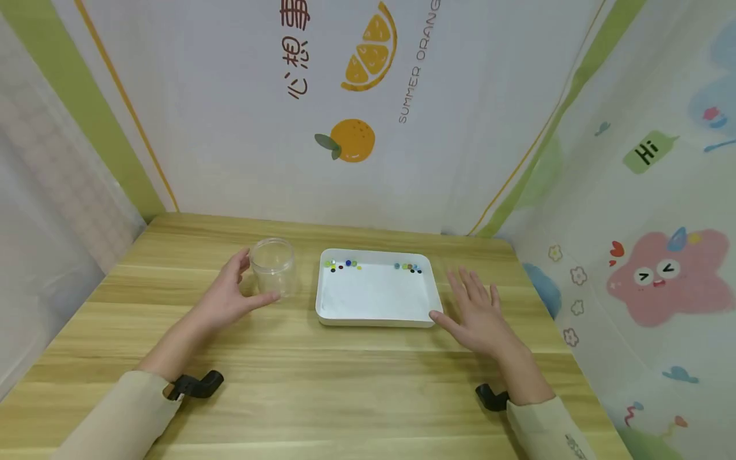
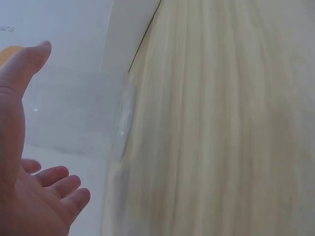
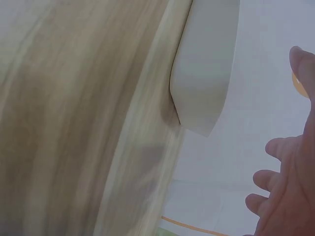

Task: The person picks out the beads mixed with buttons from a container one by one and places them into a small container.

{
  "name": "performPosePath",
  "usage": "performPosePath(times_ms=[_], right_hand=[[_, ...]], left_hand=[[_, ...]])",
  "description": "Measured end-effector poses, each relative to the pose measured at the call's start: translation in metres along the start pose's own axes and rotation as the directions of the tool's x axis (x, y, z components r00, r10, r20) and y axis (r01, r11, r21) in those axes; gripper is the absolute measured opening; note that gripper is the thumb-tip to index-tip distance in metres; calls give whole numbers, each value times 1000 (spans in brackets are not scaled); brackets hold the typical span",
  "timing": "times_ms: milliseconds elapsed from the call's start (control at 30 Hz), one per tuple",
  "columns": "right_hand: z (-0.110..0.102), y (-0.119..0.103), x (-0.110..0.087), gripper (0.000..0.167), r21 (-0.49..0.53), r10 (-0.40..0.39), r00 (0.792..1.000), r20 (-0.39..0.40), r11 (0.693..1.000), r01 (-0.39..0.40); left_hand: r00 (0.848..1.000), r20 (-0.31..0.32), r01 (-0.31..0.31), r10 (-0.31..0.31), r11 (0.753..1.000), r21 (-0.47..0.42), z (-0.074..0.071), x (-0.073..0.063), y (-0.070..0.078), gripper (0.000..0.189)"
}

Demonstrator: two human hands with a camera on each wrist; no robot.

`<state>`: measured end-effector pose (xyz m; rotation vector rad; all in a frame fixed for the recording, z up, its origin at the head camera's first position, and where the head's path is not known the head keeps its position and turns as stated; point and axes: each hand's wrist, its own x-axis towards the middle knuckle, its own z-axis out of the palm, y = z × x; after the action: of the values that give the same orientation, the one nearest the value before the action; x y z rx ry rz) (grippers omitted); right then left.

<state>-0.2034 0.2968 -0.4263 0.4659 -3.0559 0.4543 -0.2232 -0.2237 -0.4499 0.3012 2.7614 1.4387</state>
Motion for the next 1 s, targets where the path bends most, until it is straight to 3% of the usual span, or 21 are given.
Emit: performPosePath(times_ms=[167,333,567,1000], right_hand=[[-2,-2,2,99,-7,0,1000,-4,1000,0],[-2,-2,2,100,-12,-2,1000,-4,1000,2],[0,-3,3,100,-14,-11,1000,-11,1000,11],[-2,-10,9,99,23,-20,1000,-2,1000,20]], left_hand=[[1000,-10,18,-19,994,-106,6,11,6,131],[998,-32,55,-61,986,-160,13,19,7,136],[996,-70,30,-47,973,-229,18,30,3,127],[999,-37,13,-21,979,-205,22,35,-6,99]])
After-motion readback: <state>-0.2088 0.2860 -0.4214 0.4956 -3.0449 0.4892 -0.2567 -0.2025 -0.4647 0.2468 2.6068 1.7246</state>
